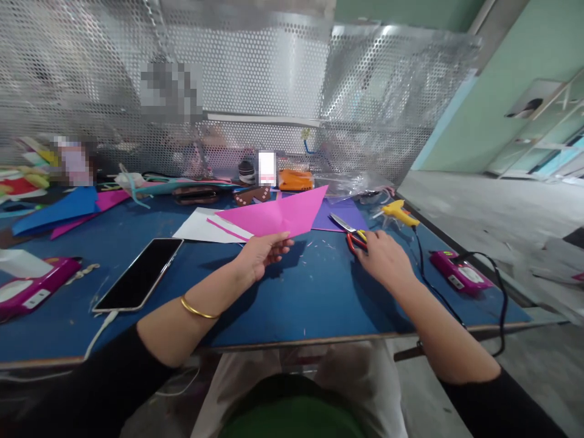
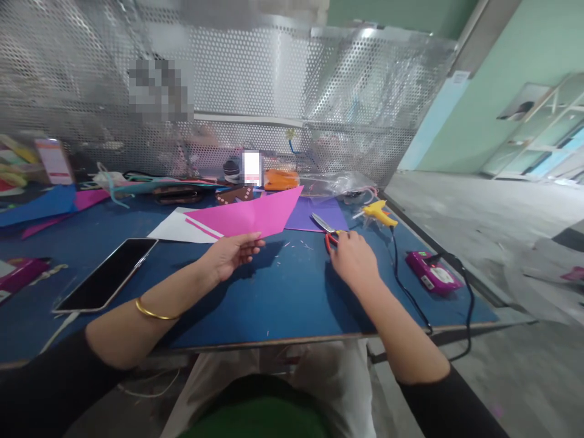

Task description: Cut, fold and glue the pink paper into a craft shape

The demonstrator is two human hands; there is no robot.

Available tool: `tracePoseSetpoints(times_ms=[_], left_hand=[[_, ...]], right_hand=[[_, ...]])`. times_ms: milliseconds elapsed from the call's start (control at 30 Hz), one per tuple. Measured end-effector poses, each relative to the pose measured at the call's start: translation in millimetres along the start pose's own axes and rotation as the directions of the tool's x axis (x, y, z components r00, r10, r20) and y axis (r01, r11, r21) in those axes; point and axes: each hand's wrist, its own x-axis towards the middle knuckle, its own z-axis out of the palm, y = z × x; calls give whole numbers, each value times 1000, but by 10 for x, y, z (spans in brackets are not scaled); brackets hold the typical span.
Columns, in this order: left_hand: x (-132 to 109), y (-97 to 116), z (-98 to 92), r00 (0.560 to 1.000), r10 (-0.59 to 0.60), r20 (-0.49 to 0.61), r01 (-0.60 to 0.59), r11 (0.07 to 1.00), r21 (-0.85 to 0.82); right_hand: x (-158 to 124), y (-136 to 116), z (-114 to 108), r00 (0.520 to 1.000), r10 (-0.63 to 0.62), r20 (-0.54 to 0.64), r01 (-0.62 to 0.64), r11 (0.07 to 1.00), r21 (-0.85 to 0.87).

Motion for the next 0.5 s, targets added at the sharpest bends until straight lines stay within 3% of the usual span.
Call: tracePoseSetpoints(times_ms=[100,233,367,500], left_hand=[[110,-3,-88,1000,24,10,-24,1000,-1],[138,-16,-166,998,52,34,-51,999,-14],[142,12,-194,998,61,34,-60,998,-23],[150,28,-199,997,72,38,-72,997,-20]], right_hand=[[108,232,144,982,60,178,-58,998,-16],[240,332,234,944,90,316,-85,996,-31],[375,375,273,915,57,399,-69,997,17],[466,433,351,910,44,411,-117,981,154]])
